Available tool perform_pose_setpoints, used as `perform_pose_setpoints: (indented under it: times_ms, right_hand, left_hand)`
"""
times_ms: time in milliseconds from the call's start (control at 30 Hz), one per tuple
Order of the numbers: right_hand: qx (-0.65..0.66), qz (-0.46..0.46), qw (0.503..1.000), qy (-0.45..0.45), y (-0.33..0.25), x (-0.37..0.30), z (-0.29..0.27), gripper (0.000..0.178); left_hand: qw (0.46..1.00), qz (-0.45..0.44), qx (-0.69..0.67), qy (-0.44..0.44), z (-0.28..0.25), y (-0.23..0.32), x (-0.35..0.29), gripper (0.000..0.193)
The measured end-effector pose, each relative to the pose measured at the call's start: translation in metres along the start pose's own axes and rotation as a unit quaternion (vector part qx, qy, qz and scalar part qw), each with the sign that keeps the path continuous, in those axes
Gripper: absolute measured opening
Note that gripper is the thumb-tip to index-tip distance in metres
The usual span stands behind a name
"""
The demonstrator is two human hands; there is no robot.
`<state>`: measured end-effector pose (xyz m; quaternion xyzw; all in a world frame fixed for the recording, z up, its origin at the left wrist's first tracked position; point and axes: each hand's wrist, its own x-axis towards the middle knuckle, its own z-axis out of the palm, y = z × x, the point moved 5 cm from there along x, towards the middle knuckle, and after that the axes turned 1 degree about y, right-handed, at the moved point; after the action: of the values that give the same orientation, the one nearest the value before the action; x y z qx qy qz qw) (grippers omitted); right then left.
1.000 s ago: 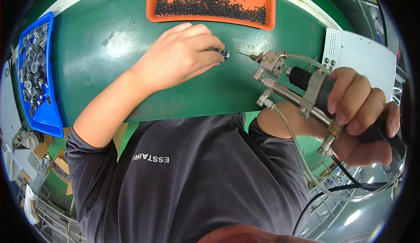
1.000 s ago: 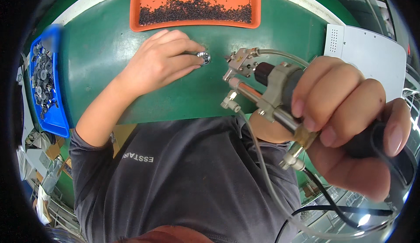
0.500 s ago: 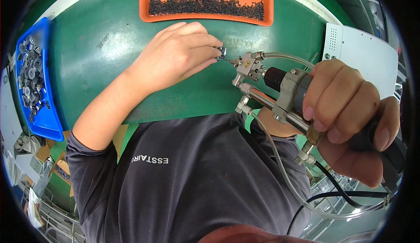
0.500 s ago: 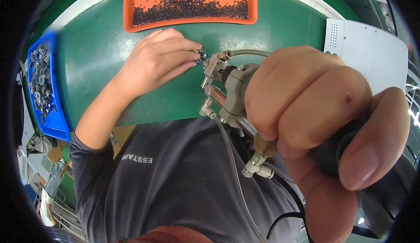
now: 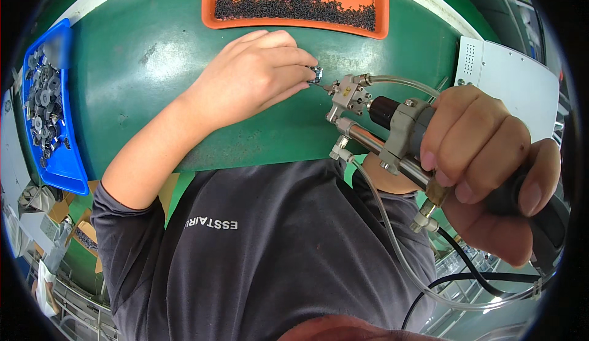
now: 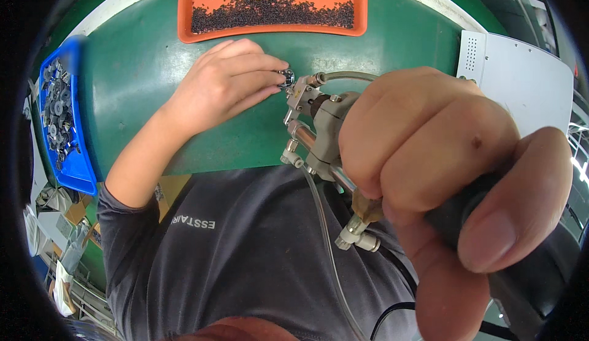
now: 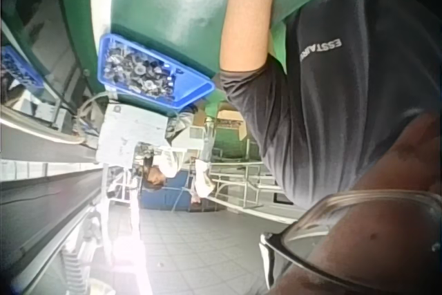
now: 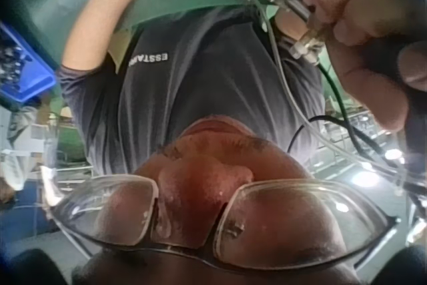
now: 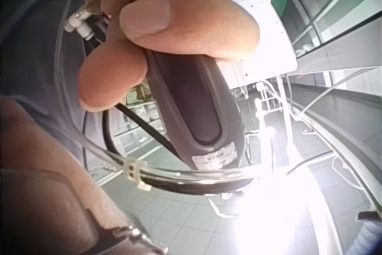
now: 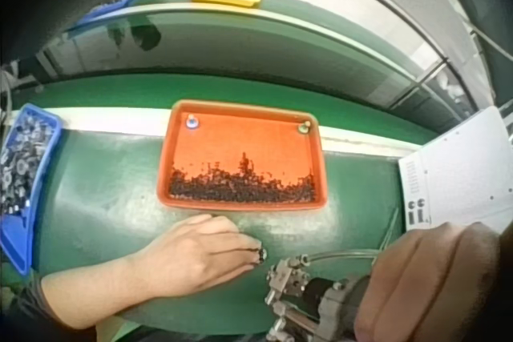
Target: The person assembles small metal components on a production line using an air screwdriver.
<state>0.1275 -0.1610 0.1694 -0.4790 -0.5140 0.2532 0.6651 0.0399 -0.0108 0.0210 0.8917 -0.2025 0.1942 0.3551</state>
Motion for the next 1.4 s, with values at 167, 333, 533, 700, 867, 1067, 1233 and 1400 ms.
perform_pose_setpoints:
  times_ms: [167, 333, 533, 700, 867, 1067, 1233, 1400]
  right_hand:
    - [0.025, -0.040, 0.999, 0.000, 0.002, 0.008, 0.002, 0.036]
    - [0.012, -0.085, 0.995, 0.059, 0.008, 0.019, 0.035, 0.034]
    - [0.020, -0.179, 0.965, 0.189, -0.022, -0.024, 0.006, 0.036]
    - [0.048, -0.220, 0.957, 0.185, -0.041, -0.037, -0.011, 0.033]
    - [-0.006, -0.189, 0.960, 0.204, -0.024, -0.026, -0.013, 0.033]
    - [0.000, -0.199, 0.955, 0.218, -0.027, -0.029, -0.013, 0.033]
    - [0.001, -0.197, 0.954, 0.224, -0.020, -0.023, -0.008, 0.034]
    - [-0.013, -0.183, 0.958, 0.221, -0.015, -0.015, -0.001, 0.033]
  left_hand:
    - [0.998, 0.049, 0.032, -0.021, -0.002, 0.005, 0.006, 0.019]
    - [0.998, 0.013, 0.046, -0.037, 0.001, 0.003, -0.012, 0.005]
    - [1.000, -0.003, 0.014, -0.015, -0.013, 0.020, -0.006, 0.010]
    - [0.946, -0.021, 0.264, 0.187, -0.135, 0.008, -0.042, 0.007]
    - [0.889, -0.263, 0.323, 0.192, -0.279, -0.053, -0.142, 0.014]
    - [0.860, -0.412, 0.218, 0.209, -0.355, -0.147, -0.158, 0.027]
    - [0.775, -0.458, 0.423, 0.104, -0.391, -0.271, -0.178, 0.026]
    - [0.748, -0.523, 0.398, 0.093, -0.400, -0.301, -0.204, 0.019]
